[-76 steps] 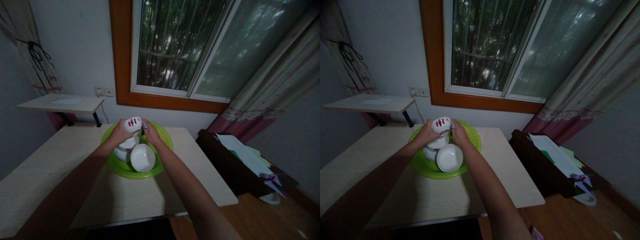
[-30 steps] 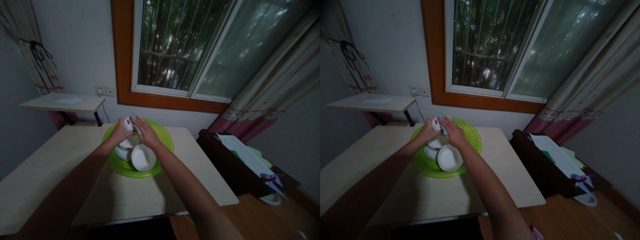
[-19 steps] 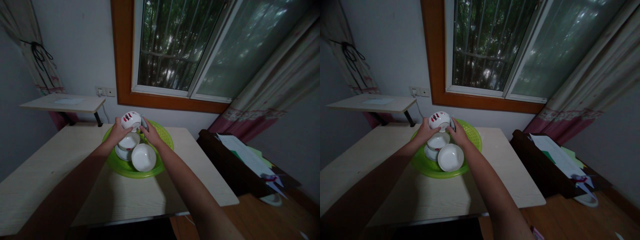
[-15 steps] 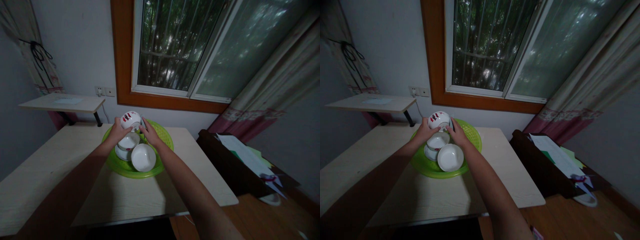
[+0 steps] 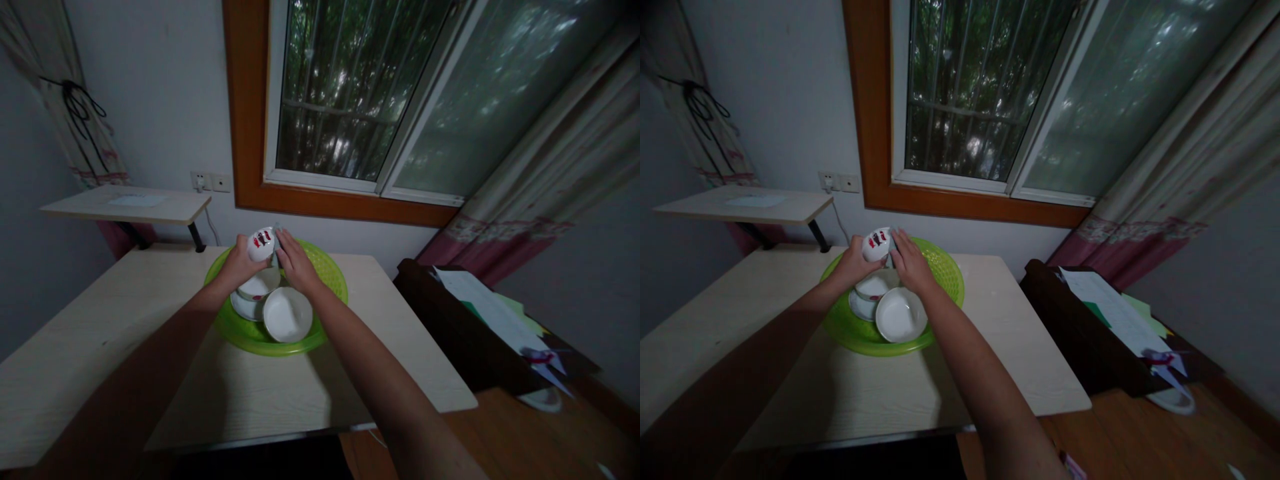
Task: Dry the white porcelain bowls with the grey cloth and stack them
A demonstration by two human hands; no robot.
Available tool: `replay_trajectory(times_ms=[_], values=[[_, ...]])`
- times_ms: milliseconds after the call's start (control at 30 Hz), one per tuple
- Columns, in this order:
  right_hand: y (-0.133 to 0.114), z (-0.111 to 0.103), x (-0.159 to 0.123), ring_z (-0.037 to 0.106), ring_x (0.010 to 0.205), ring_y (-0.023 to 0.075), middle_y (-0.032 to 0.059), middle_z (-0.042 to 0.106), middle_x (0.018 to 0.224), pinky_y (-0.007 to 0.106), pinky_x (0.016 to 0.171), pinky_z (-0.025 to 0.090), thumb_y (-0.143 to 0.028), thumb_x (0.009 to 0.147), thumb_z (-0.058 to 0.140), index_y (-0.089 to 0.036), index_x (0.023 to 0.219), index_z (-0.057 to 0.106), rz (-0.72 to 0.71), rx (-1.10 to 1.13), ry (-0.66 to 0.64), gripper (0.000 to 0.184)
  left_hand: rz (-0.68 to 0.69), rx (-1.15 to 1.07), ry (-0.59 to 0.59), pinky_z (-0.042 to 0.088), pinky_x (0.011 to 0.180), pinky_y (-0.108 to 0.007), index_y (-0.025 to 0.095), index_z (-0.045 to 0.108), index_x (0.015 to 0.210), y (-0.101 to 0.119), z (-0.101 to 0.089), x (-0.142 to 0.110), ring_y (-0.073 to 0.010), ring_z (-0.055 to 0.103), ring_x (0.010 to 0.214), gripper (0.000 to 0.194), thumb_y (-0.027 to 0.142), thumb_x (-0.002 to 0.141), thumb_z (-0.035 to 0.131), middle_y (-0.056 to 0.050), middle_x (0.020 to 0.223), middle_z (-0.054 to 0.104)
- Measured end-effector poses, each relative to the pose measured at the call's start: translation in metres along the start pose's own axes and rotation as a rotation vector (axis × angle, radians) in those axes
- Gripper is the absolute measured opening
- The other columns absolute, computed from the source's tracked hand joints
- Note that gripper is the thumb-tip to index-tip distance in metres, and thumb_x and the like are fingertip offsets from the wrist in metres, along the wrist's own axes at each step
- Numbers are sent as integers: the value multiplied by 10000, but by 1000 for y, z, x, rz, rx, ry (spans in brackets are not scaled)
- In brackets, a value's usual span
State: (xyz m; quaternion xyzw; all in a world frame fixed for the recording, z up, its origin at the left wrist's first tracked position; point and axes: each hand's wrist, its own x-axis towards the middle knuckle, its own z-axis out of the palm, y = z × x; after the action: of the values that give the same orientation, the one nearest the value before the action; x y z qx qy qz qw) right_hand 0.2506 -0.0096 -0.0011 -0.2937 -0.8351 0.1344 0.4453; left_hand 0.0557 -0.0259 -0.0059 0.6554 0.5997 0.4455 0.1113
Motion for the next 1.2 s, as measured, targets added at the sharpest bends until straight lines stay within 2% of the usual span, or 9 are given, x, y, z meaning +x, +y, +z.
replay_trajectory(times_ms=[133,233,367,467,533,633,767,1000,1200], values=[[19,3,-2,313,1526,229,81,363,1631,460,1285,207,-653,1011,294,-228,1568,364,194,94,67,705,-15,5,6,484,720,-327,247,382,1058,3,-2,-2,-257,676,949,583,425,673,782,-81,1050,663],[25,4,-4,366,1498,242,115,407,1603,465,1275,232,-674,1001,280,-201,1549,396,234,108,93,733,-26,-2,-19,483,715,-328,246,380,1055,5,-4,-3,-254,673,934,575,419,678,778,-78,1043,664],[17,-1,-4,358,1502,222,90,408,1605,459,1272,248,-551,1042,305,-231,1554,385,97,41,78,609,8,-10,-43,477,700,-320,251,379,1039,2,-2,-2,-239,663,893,556,406,678,772,-57,1003,654],[3,-3,-3,291,1534,206,51,389,1619,474,1276,233,-396,1053,354,-274,1555,379,-53,-58,0,517,45,-9,-84,473,688,-317,252,382,1031,-2,2,-2,-229,654,851,550,430,679,765,-42,960,642],[-5,-3,-1,239,1554,211,56,379,1625,486,1279,216,-317,1040,380,-258,1554,384,-137,-106,-47,518,59,-16,-97,472,686,-312,251,384,1033,-5,4,-1,-225,650,844,557,444,676,765,-40,955,638],[-9,-2,0,228,1558,211,53,379,1625,492,1280,208,-291,1031,397,-263,1561,370,-159,-124,-60,532,46,-23,-82,473,684,-306,254,388,1028,-7,5,-1,-221,650,848,561,444,667,773,-34,957,638],[-1,-1,1,253,1550,210,62,364,1632,471,1281,213,-417,1041,400,-260,1574,342,-46,-73,-30,559,10,-17,-47,476,689,-307,257,395,1016,-3,2,-1,-226,657,866,546,447,671,773,-31,956,638],[19,-1,-2,314,1525,233,118,341,1638,437,1277,215,-662,999,307,-182,1582,317,214,118,41,755,-44,-86,35,512,742,-327,248,388,1067,2,-6,-1,-236,664,948,598,439,656,779,-59,1061,642],[24,-1,-5,392,1481,223,88,435,1588,443,1257,257,-691,978,353,-233,1536,398,318,260,64,723,-36,-142,4,526,770,-331,248,363,1069,-2,-5,0,-225,654,953,610,442,663,775,-67,1093,621]])
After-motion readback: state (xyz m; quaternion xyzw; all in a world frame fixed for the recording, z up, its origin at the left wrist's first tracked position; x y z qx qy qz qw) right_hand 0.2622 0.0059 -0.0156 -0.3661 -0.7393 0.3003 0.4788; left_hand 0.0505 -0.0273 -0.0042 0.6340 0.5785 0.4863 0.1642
